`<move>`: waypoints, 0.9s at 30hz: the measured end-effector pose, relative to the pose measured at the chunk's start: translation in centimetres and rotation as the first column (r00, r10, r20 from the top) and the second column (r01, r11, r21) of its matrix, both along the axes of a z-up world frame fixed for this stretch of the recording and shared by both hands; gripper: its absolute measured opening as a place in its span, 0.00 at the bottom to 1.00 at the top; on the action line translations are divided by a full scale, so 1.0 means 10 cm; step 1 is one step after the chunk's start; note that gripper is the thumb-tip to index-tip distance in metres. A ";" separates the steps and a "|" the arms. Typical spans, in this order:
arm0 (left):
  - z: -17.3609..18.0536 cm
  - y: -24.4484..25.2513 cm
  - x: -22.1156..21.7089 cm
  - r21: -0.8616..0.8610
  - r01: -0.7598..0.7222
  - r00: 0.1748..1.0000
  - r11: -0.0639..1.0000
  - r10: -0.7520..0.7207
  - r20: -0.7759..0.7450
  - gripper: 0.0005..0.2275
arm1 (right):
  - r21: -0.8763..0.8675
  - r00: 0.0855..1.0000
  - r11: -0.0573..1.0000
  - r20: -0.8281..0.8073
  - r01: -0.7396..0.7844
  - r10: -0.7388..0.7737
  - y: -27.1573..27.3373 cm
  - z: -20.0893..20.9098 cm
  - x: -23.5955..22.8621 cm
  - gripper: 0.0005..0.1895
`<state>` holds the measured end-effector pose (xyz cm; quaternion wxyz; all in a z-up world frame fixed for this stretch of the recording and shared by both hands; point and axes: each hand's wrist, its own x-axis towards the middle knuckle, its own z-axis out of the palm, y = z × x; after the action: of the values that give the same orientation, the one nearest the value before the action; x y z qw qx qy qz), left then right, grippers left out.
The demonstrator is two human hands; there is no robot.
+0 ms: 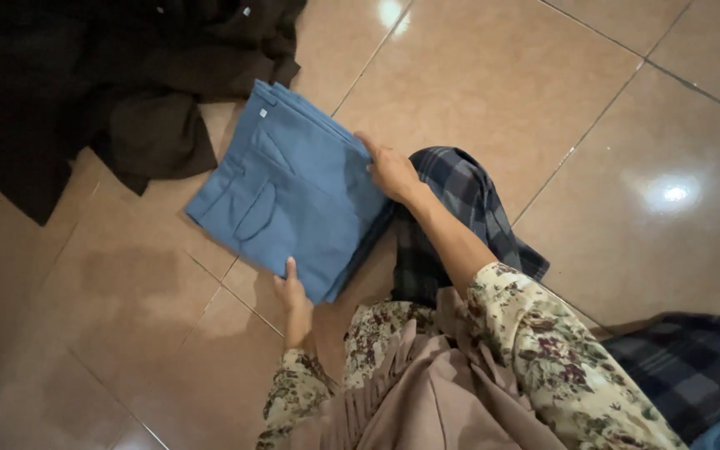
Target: Folding blue trousers on the floor and organizing them into a stack.
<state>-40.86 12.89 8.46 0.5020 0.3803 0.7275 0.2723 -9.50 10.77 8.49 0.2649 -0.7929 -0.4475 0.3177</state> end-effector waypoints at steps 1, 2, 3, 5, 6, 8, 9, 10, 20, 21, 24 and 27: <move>-0.03 -0.03 -0.01 0.023 -0.015 1.000 1.000 0.015 -0.019 0.33 | -0.007 1.000 1.000 0.004 0.002 -0.002 -0.01 0.01 0.00 0.37; -0.06 -0.04 -0.01 0.051 -0.032 0.999 0.998 0.034 -0.035 0.33 | -0.009 1.000 1.000 0.009 0.001 -0.001 0.00 0.04 0.00 0.37; -0.11 -0.04 -0.01 0.054 -0.026 0.999 0.998 0.028 -0.035 0.33 | -0.006 1.000 1.000 0.009 0.007 -0.007 0.02 0.03 0.01 0.37; -0.23 -0.07 -0.06 0.057 -0.043 0.994 0.997 0.048 -0.094 0.37 | 0.051 0.995 0.999 0.097 -0.010 0.005 0.01 0.00 0.00 0.35; -0.14 -0.07 -0.02 0.058 -0.039 0.995 0.998 0.045 -0.093 0.37 | 0.052 0.995 0.999 0.099 -0.007 0.001 0.02 -0.14 -0.04 0.35; 0.04 -0.08 0.07 0.102 -0.029 0.977 0.994 0.050 -0.207 0.36 | 0.131 0.965 0.991 0.262 -0.007 -0.028 0.05 -0.43 -0.09 0.36; -0.05 -0.01 0.02 0.104 -0.024 0.978 0.994 0.045 -0.203 0.36 | 0.134 0.964 0.991 0.265 -0.002 -0.034 0.03 -0.36 -0.09 0.36; -0.14 0.06 -0.02 0.219 0.019 0.961 0.975 0.042 -0.273 0.35 | 0.154 0.914 0.987 0.404 -0.039 -0.027 0.02 -0.28 -0.08 0.31; -0.06 0.81 1.54 0.577 0.693 0.689 0.431 -0.160 -0.707 0.27 | 0.343 0.600 0.934 0.729 0.098 -0.330 -0.33 0.17 0.51 0.31; -0.02 0.76 1.79 0.579 0.697 0.689 0.423 -0.171 -0.704 0.27 | 0.341 0.592 0.934 0.732 0.110 -0.337 -0.40 0.15 0.62 0.31; 0.01 0.58 2.43 0.574 0.717 0.694 0.395 -0.327 -0.642 0.28 | 0.323 0.569 0.926 0.732 0.194 -0.375 -0.66 0.05 0.88 0.29; 0.01 0.48 2.77 0.588 0.727 0.686 0.354 -0.391 -0.614 0.29 | 0.274 0.631 0.925 0.676 0.264 -0.381 -0.81 -0.01 1.01 0.28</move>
<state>-13.17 17.71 8.53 0.1902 0.8348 0.4221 0.2979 0.59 2.65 8.40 0.1798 -0.8979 -0.3879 -0.1046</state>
